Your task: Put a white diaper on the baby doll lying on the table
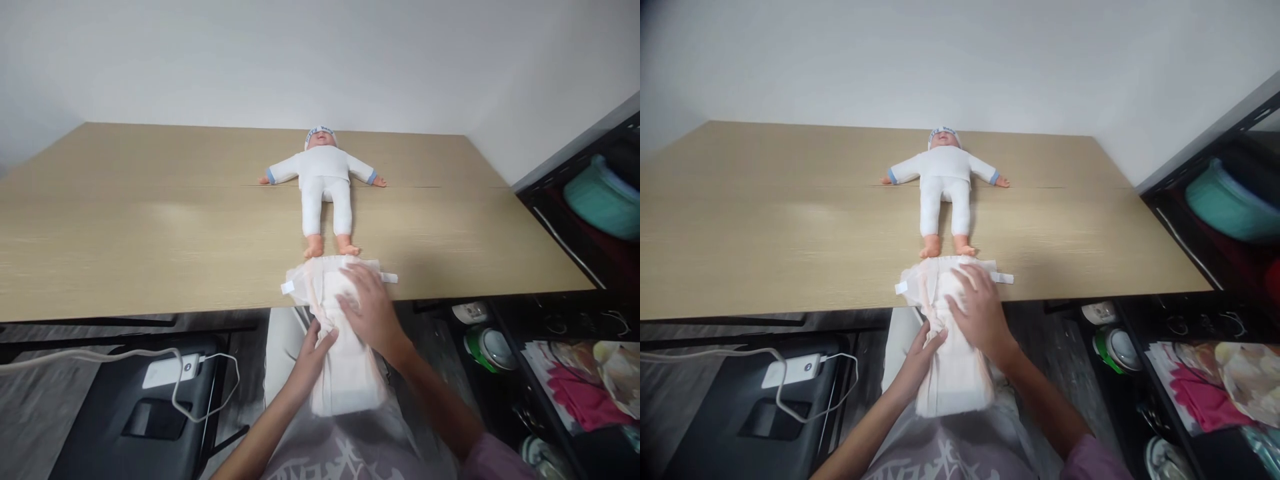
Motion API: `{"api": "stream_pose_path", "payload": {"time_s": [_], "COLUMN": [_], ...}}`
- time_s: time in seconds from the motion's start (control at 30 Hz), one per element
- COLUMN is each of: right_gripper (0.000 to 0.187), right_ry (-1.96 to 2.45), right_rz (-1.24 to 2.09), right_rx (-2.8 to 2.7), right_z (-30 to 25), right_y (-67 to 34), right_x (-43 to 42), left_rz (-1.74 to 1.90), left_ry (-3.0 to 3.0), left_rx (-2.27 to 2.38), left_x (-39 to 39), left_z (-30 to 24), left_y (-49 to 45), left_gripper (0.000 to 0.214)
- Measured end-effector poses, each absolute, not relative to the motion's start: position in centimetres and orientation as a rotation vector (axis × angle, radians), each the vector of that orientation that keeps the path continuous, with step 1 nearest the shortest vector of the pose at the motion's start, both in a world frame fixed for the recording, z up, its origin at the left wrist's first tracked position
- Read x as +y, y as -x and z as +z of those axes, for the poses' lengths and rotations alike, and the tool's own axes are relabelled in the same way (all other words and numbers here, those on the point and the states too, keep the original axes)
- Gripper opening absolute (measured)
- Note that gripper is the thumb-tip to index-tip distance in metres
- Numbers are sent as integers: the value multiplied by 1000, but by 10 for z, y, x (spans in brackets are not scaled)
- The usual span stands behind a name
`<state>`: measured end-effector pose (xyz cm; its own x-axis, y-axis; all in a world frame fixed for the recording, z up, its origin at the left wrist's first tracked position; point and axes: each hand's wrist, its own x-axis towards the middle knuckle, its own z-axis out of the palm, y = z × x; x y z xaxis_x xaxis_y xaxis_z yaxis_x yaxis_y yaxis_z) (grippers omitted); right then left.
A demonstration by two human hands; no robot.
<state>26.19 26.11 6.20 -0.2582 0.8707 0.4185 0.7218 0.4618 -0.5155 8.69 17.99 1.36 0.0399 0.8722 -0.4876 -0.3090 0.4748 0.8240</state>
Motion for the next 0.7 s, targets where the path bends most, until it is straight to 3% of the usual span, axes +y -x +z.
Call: {"api": "stream_pose_path", "payload": {"time_s": [0.2, 0.33, 0.4, 0.57, 0.7], "right_gripper": [71, 75, 74, 71, 70], "right_ry": [1308, 1358, 1367, 1364, 1370], "right_rz": [424, 359, 319, 272, 279], "right_rx": [-2377, -2473, -2499, -2502, -2477], "right_z": [43, 36, 36, 33, 31], "right_y": [-238, -241, -241, -240, -239], "right_x": [279, 283, 282, 282, 282], "left_rz": [820, 831, 878, 763, 781], "left_ry": [-1090, -1727, -1941, -2054, -1994], "left_rx": [1290, 1594, 1822, 2048, 1940], "left_x": [175, 173, 185, 237, 265], "left_z": [34, 48, 49, 39, 34], "left_y": [-56, -18, -3, 16, 18], "left_gripper": [50, 31, 31, 49, 33]}}
